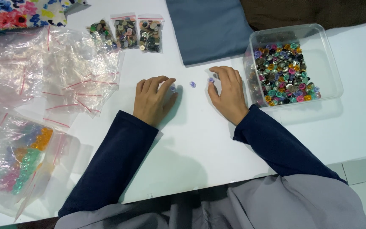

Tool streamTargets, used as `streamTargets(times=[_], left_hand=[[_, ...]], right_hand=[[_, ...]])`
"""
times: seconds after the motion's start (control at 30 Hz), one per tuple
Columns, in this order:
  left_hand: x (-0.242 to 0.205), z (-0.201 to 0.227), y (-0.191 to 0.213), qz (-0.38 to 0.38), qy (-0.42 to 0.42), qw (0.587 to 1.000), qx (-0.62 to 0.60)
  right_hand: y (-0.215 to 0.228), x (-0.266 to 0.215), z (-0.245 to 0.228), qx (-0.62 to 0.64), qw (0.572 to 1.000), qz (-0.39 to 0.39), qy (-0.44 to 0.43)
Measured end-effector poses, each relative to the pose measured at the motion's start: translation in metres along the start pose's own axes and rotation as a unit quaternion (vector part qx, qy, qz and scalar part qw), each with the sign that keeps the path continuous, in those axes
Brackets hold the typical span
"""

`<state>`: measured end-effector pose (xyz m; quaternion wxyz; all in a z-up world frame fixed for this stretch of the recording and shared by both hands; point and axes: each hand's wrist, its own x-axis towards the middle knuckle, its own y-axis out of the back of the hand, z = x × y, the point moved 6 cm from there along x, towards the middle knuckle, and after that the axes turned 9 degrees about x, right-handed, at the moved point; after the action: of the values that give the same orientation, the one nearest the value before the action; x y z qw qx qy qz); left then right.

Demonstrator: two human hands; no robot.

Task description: Sorting and bagging small colorful buttons at a workstation

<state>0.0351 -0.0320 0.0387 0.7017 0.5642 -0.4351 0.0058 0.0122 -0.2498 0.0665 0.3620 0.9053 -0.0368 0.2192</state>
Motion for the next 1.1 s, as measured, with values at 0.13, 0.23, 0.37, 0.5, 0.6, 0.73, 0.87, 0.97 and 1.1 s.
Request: streamTargets(times=[0.13, 0.23, 0.37, 0.5, 0.6, 0.73, 0.87, 0.97, 1.1], left_hand=[[0.013, 0.028, 0.018, 0.057, -0.048, 0.997, 0.002], [0.037, 0.064, 0.031, 0.104, -0.065, 0.992, -0.032], [0.09, 0.113, 0.044, 0.129, -0.071, 0.987, -0.061], [0.146, 0.166, 0.031, 0.173, -0.102, 0.979, 0.022], [0.173, 0.192, -0.031, 0.082, -0.086, 0.992, 0.033], [0.191, 0.2, -0.087, -0.028, -0.058, 0.997, 0.051], [0.194, 0.211, -0.116, -0.256, -0.07, 0.958, 0.108], [0.195, 0.21, -0.118, -0.323, -0.06, 0.934, 0.139], [0.202, 0.209, -0.126, -0.284, -0.085, 0.942, 0.156]], right_hand=[[0.018, -0.007, -0.027, 0.039, 0.996, 0.043, 0.07], [0.039, -0.021, -0.05, 0.039, 0.988, 0.087, 0.123], [0.099, -0.023, -0.062, -0.044, 0.981, 0.118, 0.149], [0.16, -0.006, -0.002, -0.076, 0.993, 0.068, 0.058], [0.169, -0.006, 0.059, -0.081, 0.996, -0.033, -0.016], [0.161, -0.002, 0.071, -0.033, 0.993, -0.082, -0.073], [0.151, -0.011, 0.094, -0.032, 0.983, -0.133, -0.126], [0.145, -0.019, 0.108, -0.055, 0.98, -0.153, -0.114], [0.153, -0.012, 0.09, -0.005, 0.985, -0.134, -0.109]])
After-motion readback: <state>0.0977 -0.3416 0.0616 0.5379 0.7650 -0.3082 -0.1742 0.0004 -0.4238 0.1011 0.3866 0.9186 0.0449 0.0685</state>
